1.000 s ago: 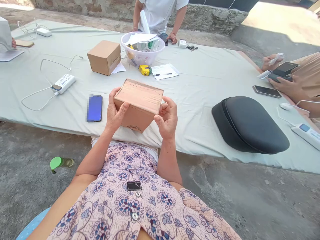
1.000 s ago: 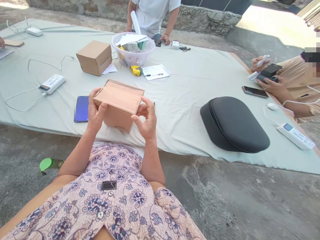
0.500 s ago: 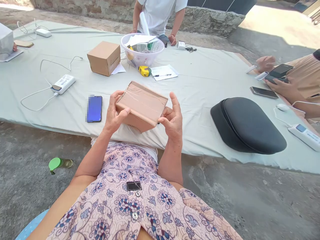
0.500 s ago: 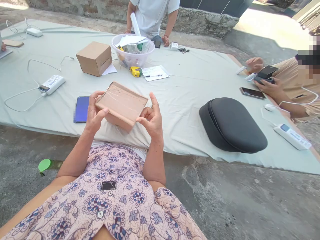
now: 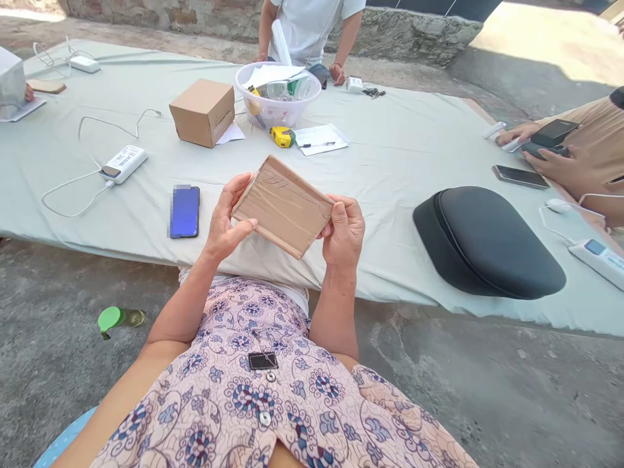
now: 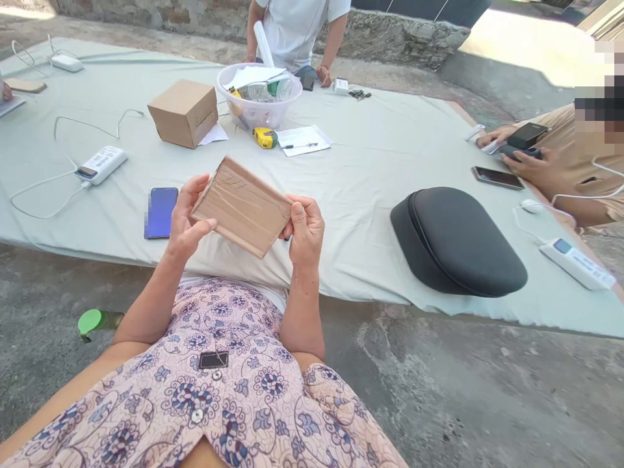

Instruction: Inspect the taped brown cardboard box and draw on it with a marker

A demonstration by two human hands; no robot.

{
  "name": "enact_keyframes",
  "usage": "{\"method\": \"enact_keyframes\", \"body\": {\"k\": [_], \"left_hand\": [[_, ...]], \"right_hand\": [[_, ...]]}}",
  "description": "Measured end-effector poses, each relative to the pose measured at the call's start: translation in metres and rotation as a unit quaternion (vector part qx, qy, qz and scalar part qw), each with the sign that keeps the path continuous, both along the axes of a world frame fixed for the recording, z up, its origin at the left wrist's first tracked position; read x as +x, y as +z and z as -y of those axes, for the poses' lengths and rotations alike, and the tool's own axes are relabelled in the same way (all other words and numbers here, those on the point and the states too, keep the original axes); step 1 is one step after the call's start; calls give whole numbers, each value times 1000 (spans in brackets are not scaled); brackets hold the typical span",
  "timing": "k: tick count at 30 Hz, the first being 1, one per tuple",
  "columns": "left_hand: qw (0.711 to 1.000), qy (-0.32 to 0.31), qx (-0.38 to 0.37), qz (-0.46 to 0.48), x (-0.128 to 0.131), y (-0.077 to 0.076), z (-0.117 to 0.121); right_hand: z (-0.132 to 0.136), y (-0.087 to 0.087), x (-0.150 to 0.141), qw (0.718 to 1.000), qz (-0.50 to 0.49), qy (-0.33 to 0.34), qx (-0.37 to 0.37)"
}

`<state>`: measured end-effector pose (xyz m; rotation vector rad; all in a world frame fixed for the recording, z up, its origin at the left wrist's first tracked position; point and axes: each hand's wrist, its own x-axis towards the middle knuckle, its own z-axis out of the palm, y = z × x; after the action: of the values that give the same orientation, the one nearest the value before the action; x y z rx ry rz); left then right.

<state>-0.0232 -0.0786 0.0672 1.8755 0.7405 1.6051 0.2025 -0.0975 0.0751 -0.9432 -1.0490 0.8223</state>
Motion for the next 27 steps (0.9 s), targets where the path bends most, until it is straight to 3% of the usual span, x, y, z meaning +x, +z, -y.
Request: {"method": "enact_keyframes", "body": {"k": [7, 17, 21, 27], "left_hand": [[991, 71, -104, 43, 8, 12, 14], [986, 126, -109, 16, 8, 23, 25], [984, 112, -133, -29, 2, 24, 23], [987, 26, -158, 17, 2, 22, 18]], "right_hand": [[-1, 2, 0, 999, 0, -39, 11], [3, 0, -3, 994, 80, -69, 32], [5, -2, -4, 991, 114, -55, 46], [7, -5, -6, 992, 115, -33, 46]]}}
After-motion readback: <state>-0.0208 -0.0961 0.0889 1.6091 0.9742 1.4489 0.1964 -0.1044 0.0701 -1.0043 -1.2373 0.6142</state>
